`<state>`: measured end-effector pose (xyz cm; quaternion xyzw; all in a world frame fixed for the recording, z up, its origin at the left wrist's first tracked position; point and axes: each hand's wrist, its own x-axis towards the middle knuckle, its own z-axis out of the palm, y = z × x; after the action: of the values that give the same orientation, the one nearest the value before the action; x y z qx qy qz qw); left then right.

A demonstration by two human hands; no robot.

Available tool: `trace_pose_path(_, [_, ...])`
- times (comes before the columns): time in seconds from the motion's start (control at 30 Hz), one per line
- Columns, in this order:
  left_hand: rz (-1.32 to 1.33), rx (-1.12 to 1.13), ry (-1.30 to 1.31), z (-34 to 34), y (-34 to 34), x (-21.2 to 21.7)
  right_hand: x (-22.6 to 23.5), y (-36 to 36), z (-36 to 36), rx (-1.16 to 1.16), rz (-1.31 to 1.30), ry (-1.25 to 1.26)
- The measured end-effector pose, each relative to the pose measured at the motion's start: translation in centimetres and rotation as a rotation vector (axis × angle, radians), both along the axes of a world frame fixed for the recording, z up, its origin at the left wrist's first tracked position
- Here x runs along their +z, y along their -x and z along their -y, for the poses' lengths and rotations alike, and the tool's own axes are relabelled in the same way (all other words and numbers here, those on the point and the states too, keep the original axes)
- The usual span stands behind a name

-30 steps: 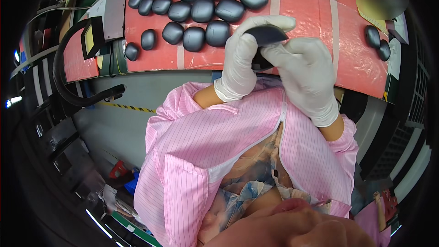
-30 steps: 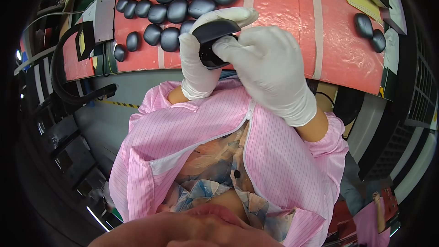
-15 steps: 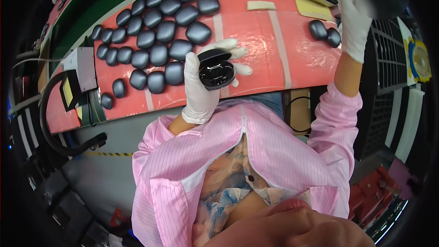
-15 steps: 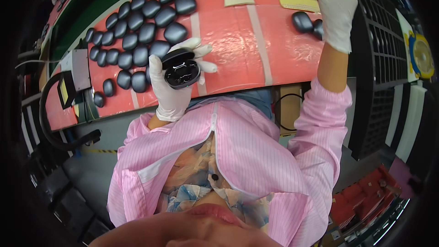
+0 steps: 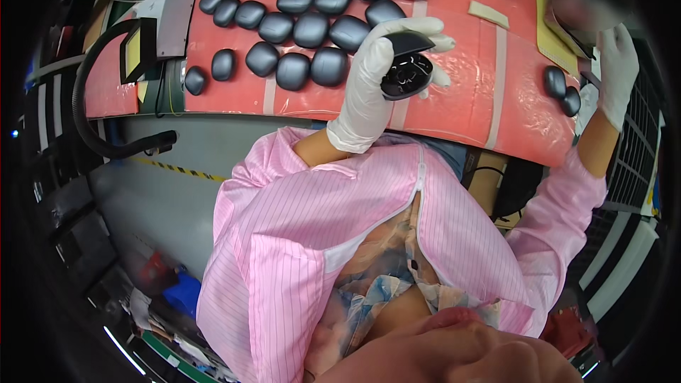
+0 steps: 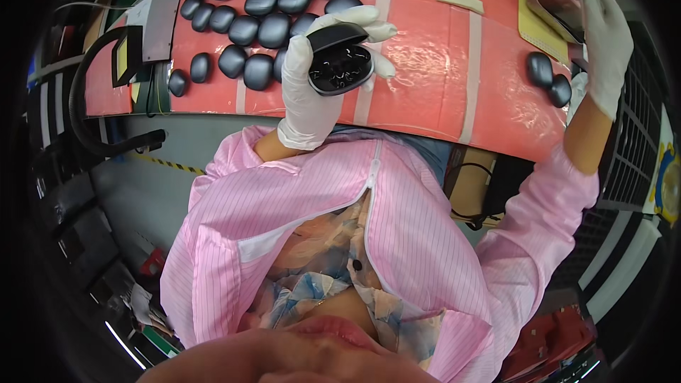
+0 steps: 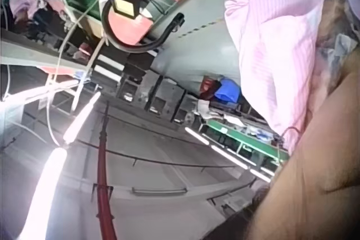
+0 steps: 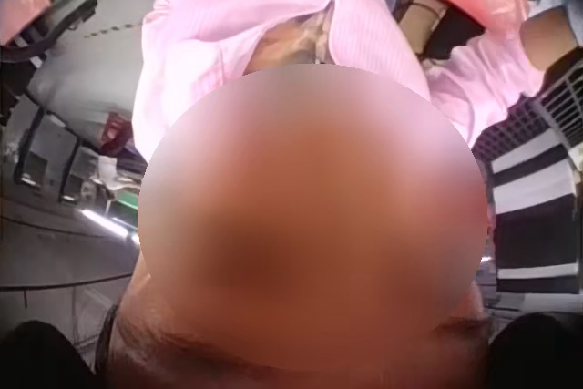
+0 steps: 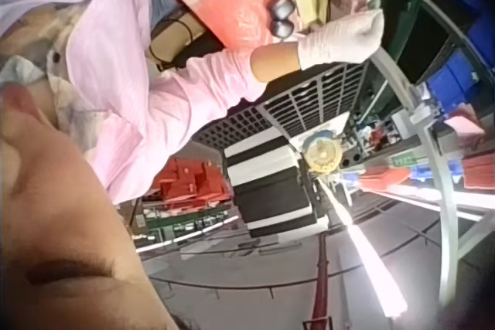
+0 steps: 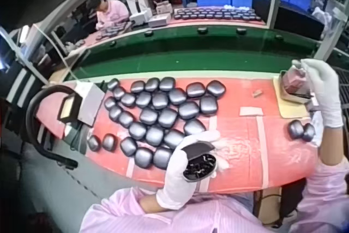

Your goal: Wiping and inspecting small black electronic cases at a factory workstation.

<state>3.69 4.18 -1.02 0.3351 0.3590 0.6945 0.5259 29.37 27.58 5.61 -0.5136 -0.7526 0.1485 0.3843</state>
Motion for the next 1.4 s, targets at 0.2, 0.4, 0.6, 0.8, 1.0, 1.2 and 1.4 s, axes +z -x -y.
trace_pose_path(0.2, [-0.165, 0.103, 0.005, -0.1, -0.6, -0.3, -3.8, 10.1, 16.6, 0.578, -0.08, -0.105])
trace_pose_path(0.4, [-0.565, 0.159, -0.154, 0.6, 0.2, -1.8, -4.1, 11.9, 18.6, 0.598, -0.049, 0.393])
trace_pose_path(0.6, [-0.231, 0.081, -0.076, 1.0, 0.4, -1.2, -4.7, 9.3, 17.7, 0.458, -0.814, 0.966])
trace_pose_path(0.8, [-0.221, 0.08, -0.01, 1.2, 0.4, -1.8, -5.2, 11.1, 18.5, 0.546, 0.054, -0.094])
trace_pose_path(1.0, [-0.094, 0.131, -0.094, 1.0, 0.1, -2.2, -3.8, 13.0, 20.8, 0.735, -0.129, -0.032])
trace_pose_path(1.2, [-0.611, 0.393, -0.374, 0.1, 1.9, -4.2, -2.7, 14.1, 21.2, 0.681, 0.073, 0.274])
trace_pose_path(1.4, [0.059, 0.271, 0.099, 0.8, 0.7, -0.7, -3.0, 13.0, 19.5, 0.626, -0.561, 0.48])
